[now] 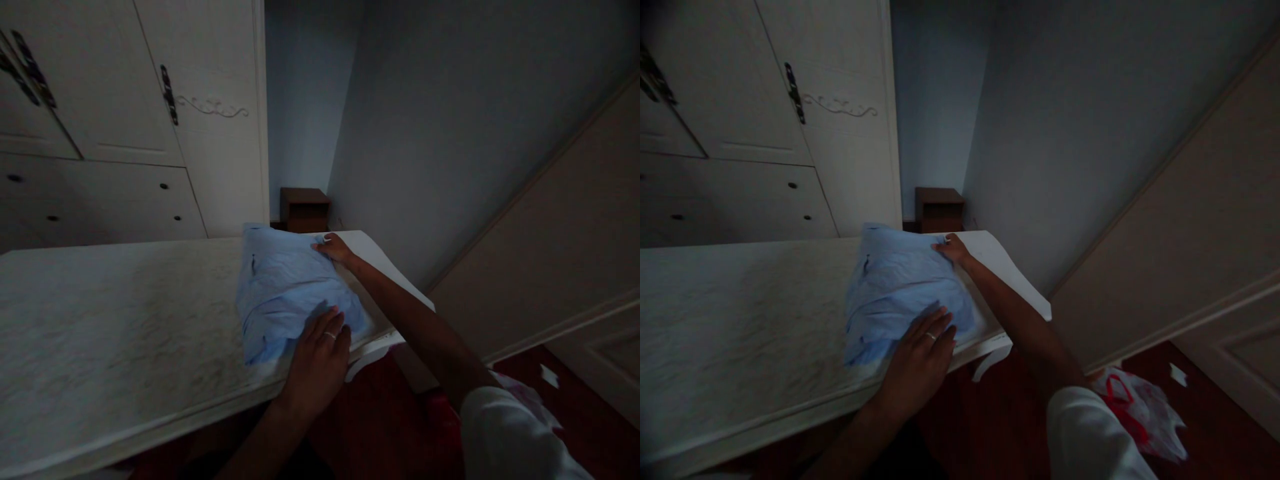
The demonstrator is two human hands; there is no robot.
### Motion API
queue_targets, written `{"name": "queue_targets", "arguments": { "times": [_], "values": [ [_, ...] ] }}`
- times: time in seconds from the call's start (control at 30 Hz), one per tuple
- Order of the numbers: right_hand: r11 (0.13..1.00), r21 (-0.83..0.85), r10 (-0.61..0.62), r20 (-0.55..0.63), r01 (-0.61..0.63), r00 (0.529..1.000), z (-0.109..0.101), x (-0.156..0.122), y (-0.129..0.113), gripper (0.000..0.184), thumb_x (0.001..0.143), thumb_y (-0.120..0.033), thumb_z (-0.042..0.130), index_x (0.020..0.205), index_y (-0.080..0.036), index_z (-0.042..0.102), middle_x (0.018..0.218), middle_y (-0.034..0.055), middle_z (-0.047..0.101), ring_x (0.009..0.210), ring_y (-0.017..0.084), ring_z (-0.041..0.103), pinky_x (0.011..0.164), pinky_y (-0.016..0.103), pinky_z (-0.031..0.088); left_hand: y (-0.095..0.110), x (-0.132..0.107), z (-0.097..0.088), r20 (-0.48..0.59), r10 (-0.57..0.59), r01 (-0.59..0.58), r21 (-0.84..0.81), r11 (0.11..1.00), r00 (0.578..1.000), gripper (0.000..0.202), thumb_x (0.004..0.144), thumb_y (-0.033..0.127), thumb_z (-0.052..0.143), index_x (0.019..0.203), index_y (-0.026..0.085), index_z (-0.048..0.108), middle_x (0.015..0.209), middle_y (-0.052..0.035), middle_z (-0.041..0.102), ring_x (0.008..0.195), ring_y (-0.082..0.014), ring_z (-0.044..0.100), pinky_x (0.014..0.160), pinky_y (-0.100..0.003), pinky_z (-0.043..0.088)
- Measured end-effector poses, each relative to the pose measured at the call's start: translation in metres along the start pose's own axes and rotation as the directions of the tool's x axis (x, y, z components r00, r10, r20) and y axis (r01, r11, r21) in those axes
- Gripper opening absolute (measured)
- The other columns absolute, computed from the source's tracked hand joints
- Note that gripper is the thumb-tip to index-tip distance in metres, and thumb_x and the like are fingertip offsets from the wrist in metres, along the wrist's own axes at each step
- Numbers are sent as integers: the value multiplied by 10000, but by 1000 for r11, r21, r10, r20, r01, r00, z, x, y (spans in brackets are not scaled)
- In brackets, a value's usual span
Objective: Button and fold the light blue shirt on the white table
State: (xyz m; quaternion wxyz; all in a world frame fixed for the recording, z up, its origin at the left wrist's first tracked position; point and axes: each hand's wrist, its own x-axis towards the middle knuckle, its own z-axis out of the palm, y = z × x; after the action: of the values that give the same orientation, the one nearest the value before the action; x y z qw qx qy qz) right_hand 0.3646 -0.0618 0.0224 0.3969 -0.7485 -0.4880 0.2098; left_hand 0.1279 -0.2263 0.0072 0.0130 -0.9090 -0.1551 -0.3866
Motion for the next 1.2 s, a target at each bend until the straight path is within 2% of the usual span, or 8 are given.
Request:
{"name": "queue_targets", "arguments": {
  "times": [0.1,0.23,0.37,0.53,0.67,0.87,1.0,1.2],
  "values": [
    [966,-175,-206,-60,193,977,1,-16,-5,613,793,-318,682,1334,-116,476,1388,182,492,1303,286,444,1096,428,352,-9,-16,-31,-154,19,-19,6,1000,988,317,846,32,545,1142,123,610,1231,-135,633,1279,-268,500,1030,-442,478],
    [815,-341,-475,68,468,877,13,-36,-19,600,894,-462,536,1356,-84,469,1429,199,456,1366,292,375,1155,437,277,-27,-36,-62,-247,-213,261,182,948,945,394,819,77,600,1207,100,534,1265,-187,568,1276,-324,475,1003,-499,475],
    [773,-309,-520,190,554,833,40,-43,-41,641,918,-565,459,1380,-121,468,1476,161,422,1403,272,336,1177,430,244,-45,-49,-65,-235,-401,454,255,854,885,354,789,180,662,1107,77,545,1173,-215,560,1159,-357,517,925,-520,512],
    [715,-267,-568,317,646,760,88,-34,-82,623,936,-558,446,1386,-127,461,1480,145,425,1400,251,343,1165,403,264,-53,-55,-56,-198,-448,489,276,828,872,332,765,162,693,1071,128,569,1021,-146,605,940,-281,577,809,-445,551],
    [715,-409,-446,358,567,820,119,-20,-118,569,915,-529,516,1333,-144,495,1388,157,516,1313,279,447,1083,410,365,-53,-59,-49,-247,-377,439,287,851,893,413,811,130,627,1214,157,539,1048,-138,617,911,-251,589,764,-404,553],
    [680,-618,-284,275,395,919,141,1,-147,572,834,-525,630,1266,-157,559,1334,200,520,1242,347,490,979,463,434,-56,-65,-47,-299,-302,371,207,905,905,373,878,109,491,1241,168,554,921,-102,644,799,-190,601,686,-317,553],
    [655,-664,-261,250,361,933,151,14,-154,422,824,-382,670,1178,-156,626,1253,185,598,1185,336,548,966,484,434,-58,-67,-49,-303,-300,344,105,933,905,282,920,139,441,1125,182,630,818,-65,634,708,-143,593,625,-244,524],
    [657,-662,-251,258,360,933,162,28,-154,244,817,-236,647,1044,-172,705,1147,129,689,1089,245,633,905,310,483,-57,-69,-50,-384,-298,345,57,937,874,175,907,100,511,817,166,645,688,-18,578,640,-115,522,573,-219,437]
  ]
}}
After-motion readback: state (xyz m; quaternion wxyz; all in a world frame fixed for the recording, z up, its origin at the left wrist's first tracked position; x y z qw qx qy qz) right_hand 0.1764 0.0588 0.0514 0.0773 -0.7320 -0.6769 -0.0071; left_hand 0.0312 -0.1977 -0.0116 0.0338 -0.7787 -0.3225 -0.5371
